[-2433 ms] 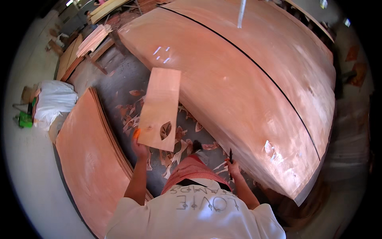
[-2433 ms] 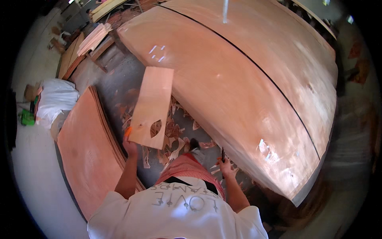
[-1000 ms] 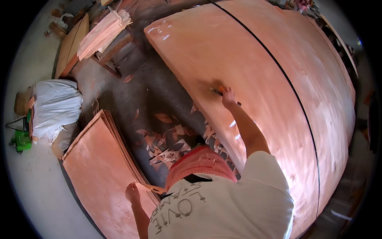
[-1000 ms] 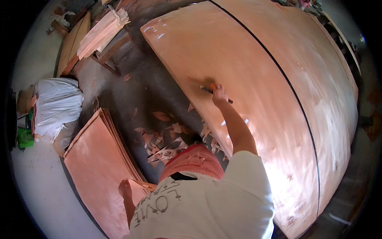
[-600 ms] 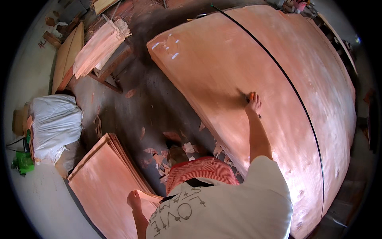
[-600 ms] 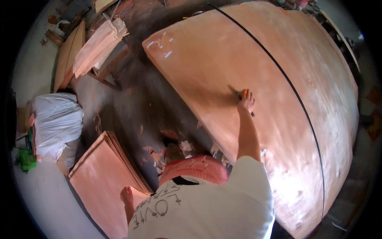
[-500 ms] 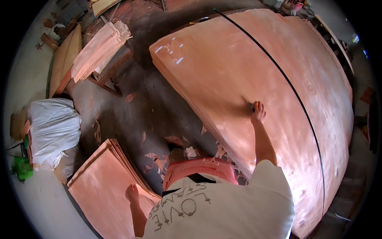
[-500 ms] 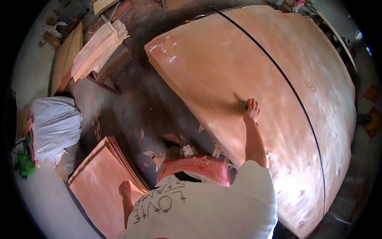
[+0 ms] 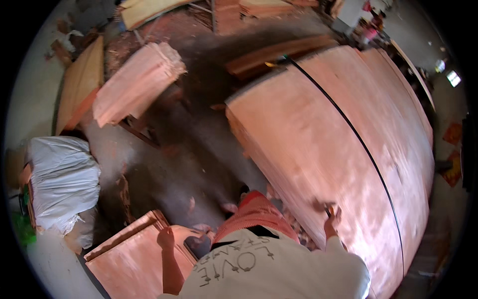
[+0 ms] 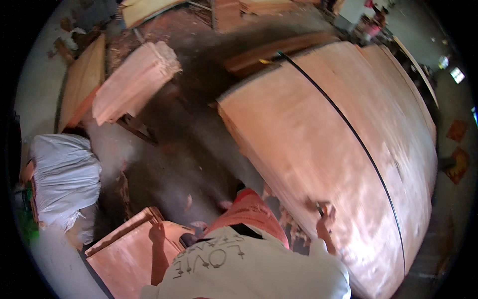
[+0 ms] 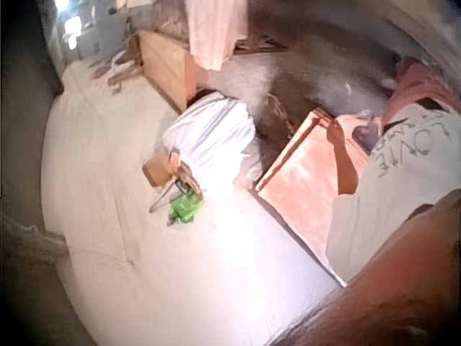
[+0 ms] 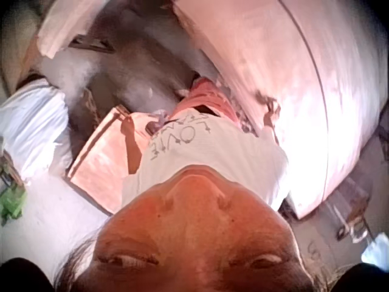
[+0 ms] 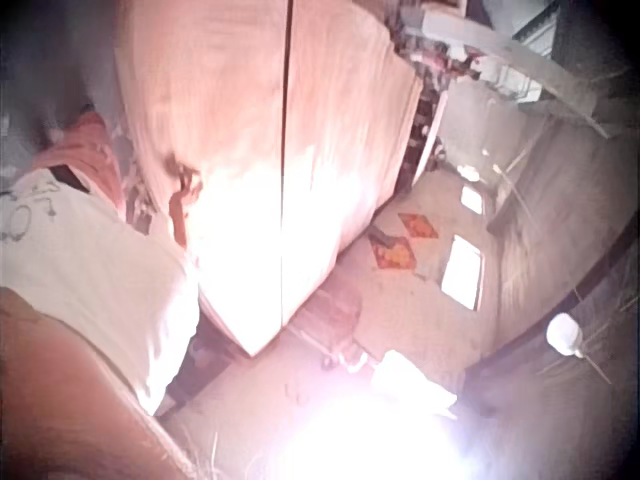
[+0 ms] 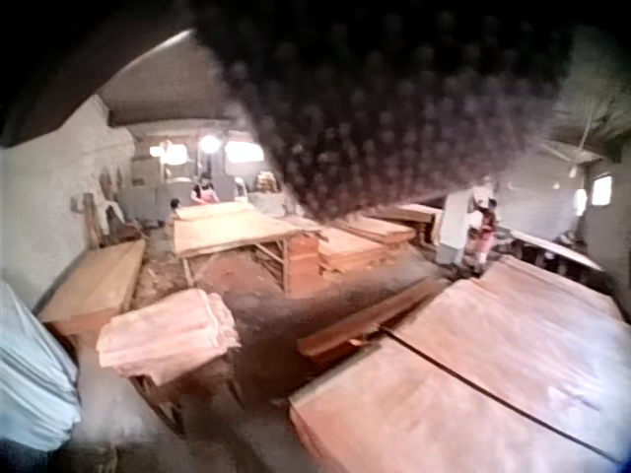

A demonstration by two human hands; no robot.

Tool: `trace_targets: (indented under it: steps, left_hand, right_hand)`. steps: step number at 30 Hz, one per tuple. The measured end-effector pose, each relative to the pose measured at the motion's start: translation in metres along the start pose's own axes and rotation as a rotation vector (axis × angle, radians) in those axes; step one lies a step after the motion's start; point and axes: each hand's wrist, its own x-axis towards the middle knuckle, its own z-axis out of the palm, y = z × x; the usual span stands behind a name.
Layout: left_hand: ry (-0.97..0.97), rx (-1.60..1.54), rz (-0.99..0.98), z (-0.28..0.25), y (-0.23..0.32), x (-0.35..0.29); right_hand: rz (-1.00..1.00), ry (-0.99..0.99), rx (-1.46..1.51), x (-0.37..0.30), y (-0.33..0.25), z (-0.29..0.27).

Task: The person prepares wood veneer sheets by cutting out defect shapes using a knife, applying adhesive tape to a small rectangular strip, and layering sheets on a large table.

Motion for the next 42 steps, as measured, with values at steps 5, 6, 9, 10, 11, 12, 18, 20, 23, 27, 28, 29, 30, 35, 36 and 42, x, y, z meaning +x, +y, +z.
trace_targets:
  steps: [5,6,9,10,11,12,18,20,23,27,28,29,30,35,36,42]
  left_hand:
    - [0.072,-0.005,-0.030,-0.037,0.014,0.112]
    - [0.097,-0.005,-0.032,-0.048,0.015,0.141]
    - [0.185,0.010,-0.129,-0.107,0.015,0.207]
    - [0.218,0.028,-0.165,-0.123,0.013,0.232]
    - [0.253,0.039,-0.202,-0.142,0.009,0.258]
    - [0.318,0.074,-0.208,-0.159,0.000,0.283]
    - [0.543,0.191,-0.276,-0.306,0.038,0.380]
    - [0.659,0.225,-0.133,-0.347,0.070,0.428]
    - [0.821,0.306,0.060,-0.394,0.094,0.487]
    - [0.727,0.335,0.174,-0.430,0.155,0.586]
    - [0.705,0.341,0.183,-0.423,0.162,0.623]
    - [0.682,0.350,0.188,-0.420,0.167,0.660]
    - [0.548,0.352,0.145,-0.418,0.188,0.686]
    - [0.251,0.599,0.225,-0.384,0.213,0.820]
    - [0.241,0.550,0.306,-0.375,0.237,0.848]
    - [0.115,0.567,0.375,-0.342,0.298,0.942]
  right_hand:
    - [0.080,0.077,0.102,0.085,-0.133,0.000]
    - [0.053,0.086,0.115,0.111,-0.164,0.003]
    - [-0.069,0.110,0.209,0.199,-0.263,0.011]
    - [-0.084,0.082,0.181,0.221,-0.291,0.014]
    - [-0.102,0.061,0.151,0.243,-0.317,0.010]
    - [-0.105,0.018,0.147,0.261,-0.340,0.005]
    - [-0.078,-0.116,0.227,0.338,-0.447,-0.018]
    - [-0.034,-0.070,0.176,0.357,-0.444,0.004]
    - [0.054,-0.132,0.162,0.353,-0.476,-0.004]
    - [0.150,-0.091,0.085,0.349,-0.484,0.003]
    - [0.205,-0.075,0.064,0.350,-0.481,0.014]
    - [0.256,-0.062,0.043,0.349,-0.486,0.024]
    - [0.299,-0.057,0.012,0.341,-0.487,0.031]
    - [0.417,-0.290,-0.103,0.289,-0.565,-0.007]
    - [0.478,-0.217,-0.097,0.281,-0.560,0.000]
    - [0.767,0.207,0.862,0.285,-0.563,0.032]
